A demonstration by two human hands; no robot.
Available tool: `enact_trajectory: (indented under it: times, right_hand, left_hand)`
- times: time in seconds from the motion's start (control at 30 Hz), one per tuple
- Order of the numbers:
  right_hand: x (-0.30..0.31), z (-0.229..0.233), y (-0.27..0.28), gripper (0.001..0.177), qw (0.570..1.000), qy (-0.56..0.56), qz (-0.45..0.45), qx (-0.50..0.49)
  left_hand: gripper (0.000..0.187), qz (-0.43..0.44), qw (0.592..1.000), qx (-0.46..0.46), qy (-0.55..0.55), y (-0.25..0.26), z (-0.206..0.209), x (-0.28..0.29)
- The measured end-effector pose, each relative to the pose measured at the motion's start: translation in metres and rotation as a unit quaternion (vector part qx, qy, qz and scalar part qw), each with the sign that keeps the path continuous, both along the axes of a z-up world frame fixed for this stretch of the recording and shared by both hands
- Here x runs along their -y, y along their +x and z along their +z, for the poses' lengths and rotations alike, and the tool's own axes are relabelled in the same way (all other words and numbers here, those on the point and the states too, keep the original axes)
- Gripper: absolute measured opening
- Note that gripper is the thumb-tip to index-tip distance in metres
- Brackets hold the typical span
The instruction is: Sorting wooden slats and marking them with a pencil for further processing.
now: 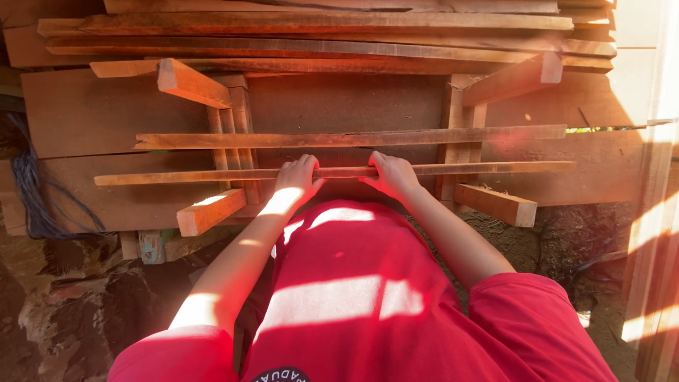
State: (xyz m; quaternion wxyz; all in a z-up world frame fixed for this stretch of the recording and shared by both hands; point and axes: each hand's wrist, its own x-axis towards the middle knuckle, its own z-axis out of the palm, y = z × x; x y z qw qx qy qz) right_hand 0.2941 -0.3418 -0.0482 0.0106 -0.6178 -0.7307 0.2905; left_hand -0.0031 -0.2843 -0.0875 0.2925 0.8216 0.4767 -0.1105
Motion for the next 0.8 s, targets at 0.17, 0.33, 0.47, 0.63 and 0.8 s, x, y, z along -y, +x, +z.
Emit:
enact_trajectory:
  times: [0.17,0.33,0.47,0.63,0.8]
  right_hand:
    - [0.022,0.007,-0.009,0.048,0.995,0.095,-0.007,-0.042]
    - [0.033,-0.007,-0.014,0.038,0.982,0.177,-0.021,-0.067]
    - [0.035,-0.011,-0.014,0.05,0.988,0.155,-0.002,0.02]
    - [0.004,0.01,-0.019,0.048,0.979,0.2,0.01,-0.024]
    - [-0.059,0.022,-0.036,0.039,0.971,0.223,-0.092,0.003]
  left_hand:
    - [0.051,0.009,0.995,0.077,0.058,-0.009,0.02,0.02]
    - [0.052,-0.02,0.997,0.059,0.052,-0.014,0.002,0.033]
    - [0.048,-0.037,0.991,0.027,0.126,-0.001,-0.007,0.041]
    - [0.044,-0.017,0.995,0.054,0.085,-0.003,0.02,0.033]
    - [0.028,-0.042,0.992,0.059,0.102,-0.001,0.039,0.028]
